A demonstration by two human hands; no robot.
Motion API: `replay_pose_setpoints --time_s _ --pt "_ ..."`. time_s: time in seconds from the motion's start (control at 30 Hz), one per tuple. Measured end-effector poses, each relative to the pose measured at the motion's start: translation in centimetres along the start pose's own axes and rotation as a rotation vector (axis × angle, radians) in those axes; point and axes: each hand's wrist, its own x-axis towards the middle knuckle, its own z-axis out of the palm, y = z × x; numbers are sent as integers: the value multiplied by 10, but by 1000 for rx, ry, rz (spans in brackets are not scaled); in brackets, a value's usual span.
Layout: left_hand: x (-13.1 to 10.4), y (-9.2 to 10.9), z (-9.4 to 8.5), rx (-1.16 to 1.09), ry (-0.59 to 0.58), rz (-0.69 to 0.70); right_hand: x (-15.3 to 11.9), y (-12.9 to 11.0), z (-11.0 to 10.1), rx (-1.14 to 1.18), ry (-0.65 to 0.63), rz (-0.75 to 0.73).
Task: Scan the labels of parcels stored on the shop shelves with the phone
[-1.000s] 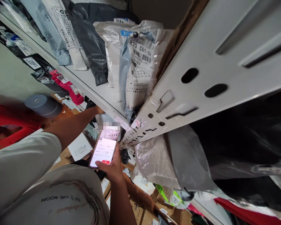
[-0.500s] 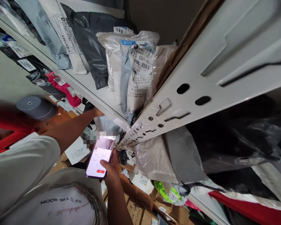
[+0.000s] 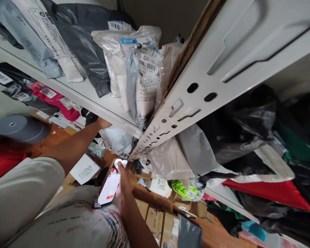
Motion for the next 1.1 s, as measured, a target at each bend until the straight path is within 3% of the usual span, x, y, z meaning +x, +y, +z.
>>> replay_pose_setpoints --time_s 0.17,0.33,0.6,0.83,1.1 --pt "1 -2 2 39 8 8 -8 -10 13 84 75 190" --pt "2 -4 5 70 44 44 -6 -6 15 111 175 232" --pt "0 -5 6 108 82 74 -14 -6 15 108 92 204" --pt "0 -6 8 101 95 107 -21 -7 10 45 139 131" --pt "-1 -5 7 57 72 88 -27 -11 13 -102 82 34"
